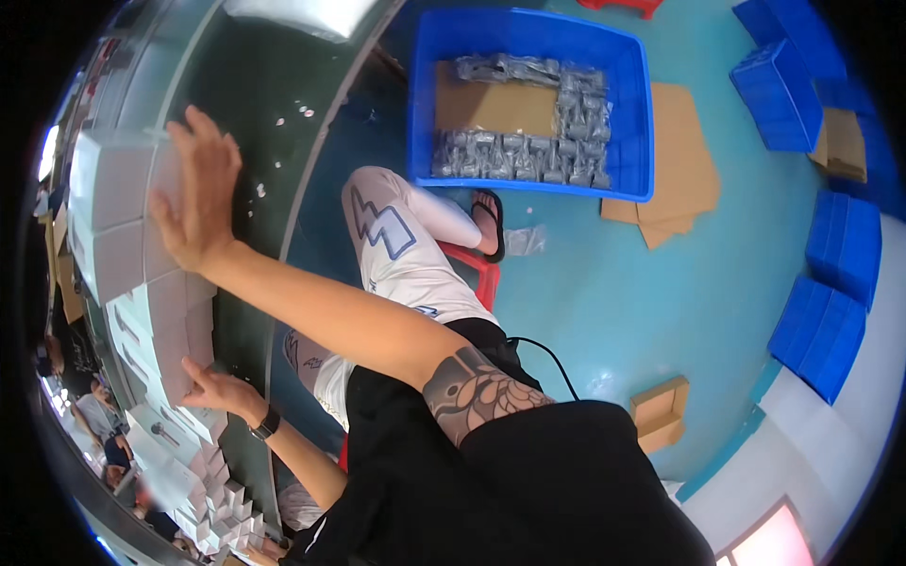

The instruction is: Putting hairdryers into individual packaging boxes on a production line.

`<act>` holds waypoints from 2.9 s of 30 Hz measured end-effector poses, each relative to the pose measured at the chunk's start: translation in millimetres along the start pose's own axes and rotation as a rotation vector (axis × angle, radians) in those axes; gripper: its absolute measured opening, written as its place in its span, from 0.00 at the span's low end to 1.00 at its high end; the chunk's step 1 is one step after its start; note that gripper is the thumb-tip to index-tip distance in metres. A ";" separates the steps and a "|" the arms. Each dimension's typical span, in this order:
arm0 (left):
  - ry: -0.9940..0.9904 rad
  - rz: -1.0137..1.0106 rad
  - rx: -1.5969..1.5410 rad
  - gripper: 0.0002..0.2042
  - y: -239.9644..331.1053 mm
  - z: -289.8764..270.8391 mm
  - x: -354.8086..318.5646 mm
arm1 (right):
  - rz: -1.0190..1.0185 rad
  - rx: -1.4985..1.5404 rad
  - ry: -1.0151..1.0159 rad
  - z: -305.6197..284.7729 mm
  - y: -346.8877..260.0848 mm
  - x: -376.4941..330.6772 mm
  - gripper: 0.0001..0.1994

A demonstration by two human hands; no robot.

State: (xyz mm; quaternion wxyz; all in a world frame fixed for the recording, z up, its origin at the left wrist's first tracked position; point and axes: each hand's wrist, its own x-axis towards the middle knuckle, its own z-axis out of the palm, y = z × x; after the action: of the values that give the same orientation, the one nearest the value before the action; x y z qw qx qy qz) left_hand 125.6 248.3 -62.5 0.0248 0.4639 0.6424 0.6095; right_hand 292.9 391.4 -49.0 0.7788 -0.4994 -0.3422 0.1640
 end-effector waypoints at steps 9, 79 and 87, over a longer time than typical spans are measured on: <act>-0.111 0.531 -0.295 0.31 99.2 55.7 -110.3 | -0.329 -0.037 -0.108 -119.5 27.8 42.0 0.36; -1.928 -0.926 0.380 0.28 -243.5 544.5 -340.8 | 1.283 -0.686 -0.039 -387.4 537.5 2.9 0.36; -1.857 -1.184 0.077 0.26 -193.4 492.8 -334.2 | 1.058 -0.331 -0.168 -383.7 507.6 14.1 0.25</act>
State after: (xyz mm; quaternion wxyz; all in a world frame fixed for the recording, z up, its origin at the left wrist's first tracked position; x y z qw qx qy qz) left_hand 500.4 447.1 -522.9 0.7717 0.3608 0.5131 -0.1053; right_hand 614.2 371.5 -598.1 0.4717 -0.7038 -0.1269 0.5159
